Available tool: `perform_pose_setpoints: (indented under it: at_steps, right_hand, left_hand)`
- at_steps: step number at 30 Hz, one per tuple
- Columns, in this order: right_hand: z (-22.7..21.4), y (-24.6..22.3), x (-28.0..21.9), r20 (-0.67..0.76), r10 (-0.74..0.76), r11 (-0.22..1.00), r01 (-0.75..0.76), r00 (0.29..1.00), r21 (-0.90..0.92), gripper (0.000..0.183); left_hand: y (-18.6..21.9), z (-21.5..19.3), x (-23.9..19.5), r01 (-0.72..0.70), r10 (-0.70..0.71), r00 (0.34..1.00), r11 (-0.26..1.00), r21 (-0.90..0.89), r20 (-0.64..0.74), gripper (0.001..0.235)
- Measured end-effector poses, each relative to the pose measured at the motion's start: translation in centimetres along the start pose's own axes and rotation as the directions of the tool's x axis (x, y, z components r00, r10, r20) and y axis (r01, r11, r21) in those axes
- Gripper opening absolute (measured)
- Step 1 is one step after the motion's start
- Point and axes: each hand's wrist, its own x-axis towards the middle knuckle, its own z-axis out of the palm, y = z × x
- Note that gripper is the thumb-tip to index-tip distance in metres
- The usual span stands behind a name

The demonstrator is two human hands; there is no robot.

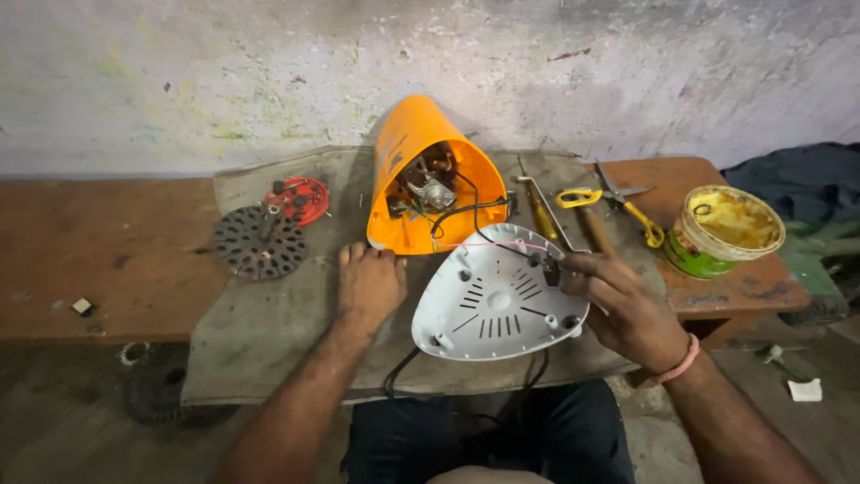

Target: The person uses a screwdriver to remove and reattach the base of an orange appliance, handling internal wires and components throughout the process.

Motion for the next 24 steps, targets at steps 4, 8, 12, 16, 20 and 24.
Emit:
perform_pose_setpoints:
  at_steps: [4,8,12,16,20,24]
  right_hand:
    - [0.1,-0.2,0.1,-0.011,0.000,1.000,0.000,1.000,-0.015,0.044]
    - [-0.3,1.4,-0.3,-0.051,0.047,0.999,-0.047,0.998,0.002,0.041]
    - [0.0,4.4,0.0,-0.093,0.189,0.980,-0.182,0.978,0.079,0.032]
    - [0.5,7.1,-0.2,0.033,0.151,0.964,-0.154,0.988,0.216,0.049]
    - [1.7,8.1,-2.3,0.142,0.197,0.931,-0.230,0.970,0.283,0.054]
    - [1.7,9.9,-2.7,0.180,0.556,0.511,-0.505,0.811,0.696,0.056]
  left_hand:
    - [0.5,-1.0,-2.0,-0.032,-0.011,0.986,0.967,-0.254,-0.167,0.024]
    - [2.2,-1.9,-5.3,-0.138,-0.029,0.979,0.638,-0.758,-0.203,0.027]
    - [5.6,-1.8,-6.8,0.135,0.027,0.990,0.174,-0.976,0.142,0.042]
    - [8.2,-1.5,-6.4,0.218,-0.024,0.976,0.183,-0.959,0.217,0.042]
    - [7.4,-1.3,-5.9,0.254,-0.160,0.963,0.276,-0.927,0.216,0.032]
    - [6.3,-1.0,-5.6,0.233,-0.208,0.964,0.363,-0.902,0.165,0.026]
